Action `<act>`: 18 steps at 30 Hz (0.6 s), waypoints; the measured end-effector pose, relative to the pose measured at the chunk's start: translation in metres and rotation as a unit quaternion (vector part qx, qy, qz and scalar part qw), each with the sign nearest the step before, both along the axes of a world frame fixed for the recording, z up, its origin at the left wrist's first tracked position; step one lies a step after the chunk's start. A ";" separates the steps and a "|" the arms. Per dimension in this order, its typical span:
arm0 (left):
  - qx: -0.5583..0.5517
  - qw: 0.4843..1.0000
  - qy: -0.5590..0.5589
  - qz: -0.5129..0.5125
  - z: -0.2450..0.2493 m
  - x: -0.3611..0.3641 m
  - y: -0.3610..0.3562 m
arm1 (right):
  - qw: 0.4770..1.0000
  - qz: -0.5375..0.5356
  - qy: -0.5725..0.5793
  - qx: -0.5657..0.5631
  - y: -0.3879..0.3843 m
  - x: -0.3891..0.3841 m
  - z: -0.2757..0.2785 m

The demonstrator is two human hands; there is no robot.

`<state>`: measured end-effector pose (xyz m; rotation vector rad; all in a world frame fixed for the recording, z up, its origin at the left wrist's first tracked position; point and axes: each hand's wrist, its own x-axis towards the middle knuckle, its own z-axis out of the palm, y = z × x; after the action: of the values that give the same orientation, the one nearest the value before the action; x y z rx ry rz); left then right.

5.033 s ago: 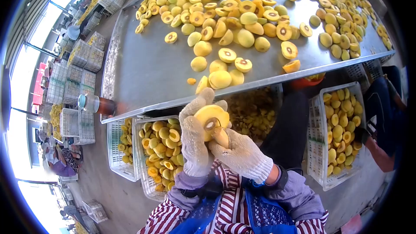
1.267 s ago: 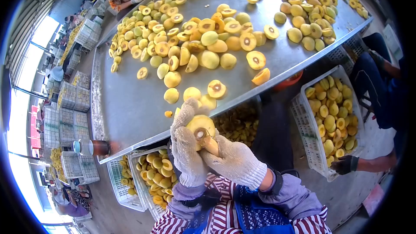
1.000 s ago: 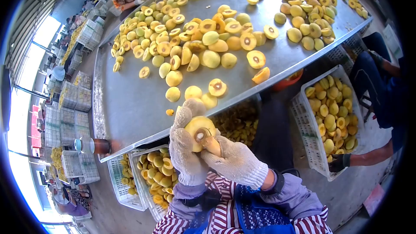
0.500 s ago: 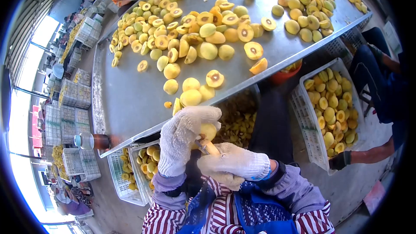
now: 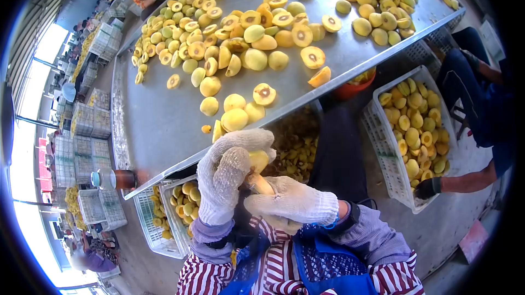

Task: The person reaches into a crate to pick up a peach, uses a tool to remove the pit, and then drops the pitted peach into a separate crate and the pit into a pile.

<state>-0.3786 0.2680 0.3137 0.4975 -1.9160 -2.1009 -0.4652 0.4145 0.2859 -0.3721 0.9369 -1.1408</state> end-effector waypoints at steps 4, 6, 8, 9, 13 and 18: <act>-0.296 0.947 0.105 0.059 -0.016 -0.004 0.005 | 0.980 -0.009 -0.199 -0.013 0.008 0.003 -0.016; -0.358 0.923 0.138 0.034 -0.020 -0.008 0.000 | 0.961 -0.013 -0.270 -0.059 0.010 0.007 -0.025; -0.092 0.995 0.040 -0.020 -0.011 -0.003 0.000 | 0.938 -0.019 -0.337 -0.077 0.012 0.013 -0.035; 0.043 0.998 -0.009 -0.047 -0.007 -0.002 -0.001 | 0.927 -0.024 -0.366 -0.075 0.013 0.015 -0.042; 0.021 0.990 0.118 -0.073 -0.024 0.000 0.003 | 0.871 -0.014 -0.477 -0.116 0.016 0.023 -0.053; 0.292 0.954 0.064 0.008 -0.017 0.002 0.027 | 0.876 0.000 -0.466 -0.128 0.018 0.028 -0.064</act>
<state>-0.3768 0.2947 0.2969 0.4659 -1.1925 -2.6060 -0.4373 0.4321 0.2219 0.0014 -0.0671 -1.2516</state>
